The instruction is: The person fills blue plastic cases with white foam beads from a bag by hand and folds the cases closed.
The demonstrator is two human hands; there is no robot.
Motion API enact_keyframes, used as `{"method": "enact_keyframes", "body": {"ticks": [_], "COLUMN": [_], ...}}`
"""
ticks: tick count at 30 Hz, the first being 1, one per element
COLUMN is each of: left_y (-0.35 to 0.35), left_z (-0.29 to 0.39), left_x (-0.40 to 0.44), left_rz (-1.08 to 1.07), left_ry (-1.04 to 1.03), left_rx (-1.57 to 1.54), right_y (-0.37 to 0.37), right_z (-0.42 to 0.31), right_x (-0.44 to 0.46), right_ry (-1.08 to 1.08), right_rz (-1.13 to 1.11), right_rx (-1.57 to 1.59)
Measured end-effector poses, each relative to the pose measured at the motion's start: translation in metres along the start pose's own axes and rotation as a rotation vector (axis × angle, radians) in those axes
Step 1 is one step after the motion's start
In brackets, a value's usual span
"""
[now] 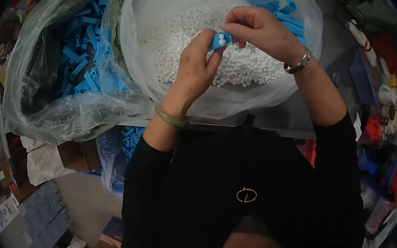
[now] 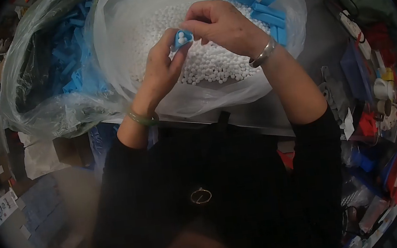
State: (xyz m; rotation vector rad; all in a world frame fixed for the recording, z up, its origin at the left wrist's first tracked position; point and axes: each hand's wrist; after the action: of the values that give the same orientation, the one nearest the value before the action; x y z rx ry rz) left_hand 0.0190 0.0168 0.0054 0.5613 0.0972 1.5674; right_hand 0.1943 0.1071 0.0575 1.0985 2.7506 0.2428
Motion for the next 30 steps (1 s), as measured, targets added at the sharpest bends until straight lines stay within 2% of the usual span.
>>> {"method": "enact_keyframes", "body": {"ticks": [2,6,8,11,14,18,21,23,27,29,30], "left_y": [-0.003,-0.005,-0.004,-0.014,-0.012,-0.013,-0.015,-0.013,-0.013,-0.014,-0.014], "left_z": [-0.001,-0.011,-0.026,-0.037,-0.019,-0.018,-0.007,-0.006,-0.005,-0.005,-0.006], "left_x": [0.007,0.016,0.013,0.010,0.010,0.012,0.006,0.004,0.001,0.003,0.003], "left_rz": [0.056,0.129,0.070,0.191,0.175,0.142,0.166,0.169,0.102,0.116,0.116], "left_ry": [0.015,-0.065,0.154,-0.003,-0.022,-0.112,-0.149,-0.194,-0.092,-0.148,-0.149], "left_rx": [0.139,0.000,-0.015,0.070,0.011,0.083,0.085,0.152,0.084,0.079,0.079], "right_y": [-0.001,0.008,0.006,0.004,-0.011,-0.020,-0.021,-0.019,-0.020,-0.021,-0.021], "right_z": [0.020,0.033,0.029,0.040,0.037,0.023,0.033,0.029,0.023,0.019,0.018], "right_x": [0.004,-0.003,-0.012,-0.016,-0.022,-0.023,-0.025,-0.026,-0.029,-0.029,-0.029], "right_ry": [0.156,0.075,0.036,0.051,0.114,0.080,0.086,0.011,0.054,-0.003,-0.003], "right_rz": [0.212,0.345,0.381,0.389,0.393,0.350,0.319,0.277,0.323,0.228,0.228], "right_rx": [-0.060,-0.117,-0.047,-0.031,0.105,0.150,0.113,0.049,-0.142,0.130,0.129]}}
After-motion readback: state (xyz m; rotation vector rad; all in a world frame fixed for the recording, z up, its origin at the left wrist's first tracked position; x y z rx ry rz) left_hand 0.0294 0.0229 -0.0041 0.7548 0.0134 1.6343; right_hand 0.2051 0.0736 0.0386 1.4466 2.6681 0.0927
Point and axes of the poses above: each hand's wrist, its own x-axis towards the middle knuckle, its own y-axis out of the back of the hand, z = x × y, and after that the axes turned 3 degrees about z, right-handed
